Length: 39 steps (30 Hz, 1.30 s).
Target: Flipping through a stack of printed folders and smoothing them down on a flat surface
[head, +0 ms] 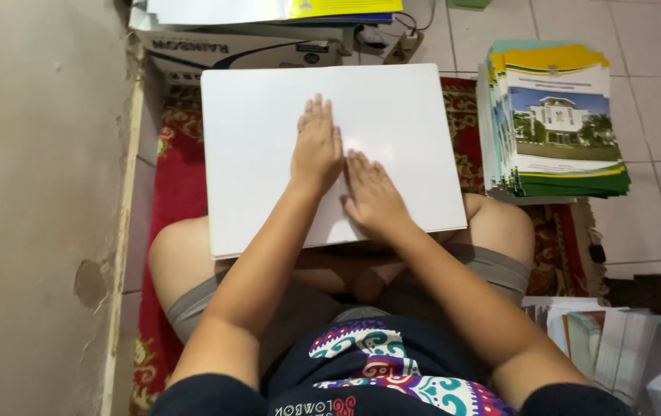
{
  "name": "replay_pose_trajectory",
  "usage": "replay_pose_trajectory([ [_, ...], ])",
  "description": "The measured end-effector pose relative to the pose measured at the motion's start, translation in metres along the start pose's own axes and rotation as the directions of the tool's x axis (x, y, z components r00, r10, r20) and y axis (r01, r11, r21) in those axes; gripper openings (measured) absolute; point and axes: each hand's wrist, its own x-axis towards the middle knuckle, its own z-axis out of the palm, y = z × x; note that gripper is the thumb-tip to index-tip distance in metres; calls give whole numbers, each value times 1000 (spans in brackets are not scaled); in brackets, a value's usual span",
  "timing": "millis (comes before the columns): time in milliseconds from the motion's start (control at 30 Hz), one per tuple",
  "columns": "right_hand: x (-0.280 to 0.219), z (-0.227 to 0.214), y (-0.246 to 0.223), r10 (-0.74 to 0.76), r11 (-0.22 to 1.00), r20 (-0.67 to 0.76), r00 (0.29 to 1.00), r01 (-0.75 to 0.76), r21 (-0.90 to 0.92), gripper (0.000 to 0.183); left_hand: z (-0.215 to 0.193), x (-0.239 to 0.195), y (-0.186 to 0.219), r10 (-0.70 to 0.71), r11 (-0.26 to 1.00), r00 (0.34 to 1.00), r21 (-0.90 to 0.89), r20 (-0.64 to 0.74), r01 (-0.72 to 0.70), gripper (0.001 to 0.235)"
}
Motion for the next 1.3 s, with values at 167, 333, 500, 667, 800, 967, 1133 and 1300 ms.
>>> replay_pose_trajectory([
  [167,77,7,11,33,999,-12,999,-33,-13,71,-4,-2,-1,-16,996,1000,-92,-13,15,62],
  [333,164,45,60,-16,997,-94,995,9,-76,62,-17,2,11,-2,998,999,-61,-45,-1,65],
  [500,202,8,50,131,991,155,979,-132,-4,65,-24,5,17,-139,964,990,-224,38,144,68],
  [667,162,11,42,82,997,66,994,-81,-10,65,-28,7,18,-167,963,984,-206,60,176,70],
  [800,93,-5,11,68,992,44,997,-72,103,81,-29,7,19,-198,939,980,-287,-1,190,68],
  [967,1,22,-14,-27,997,-65,998,32,74,68,-35,3,17,-204,916,979,-346,27,200,67],
  [1133,-28,22,-28,-31,997,-23,999,29,-74,72,-34,3,16,-222,892,974,-393,48,223,63],
  [1300,29,11,-18,73,982,30,997,-77,171,72,-14,-1,1,-156,908,987,-398,-34,129,59],
])
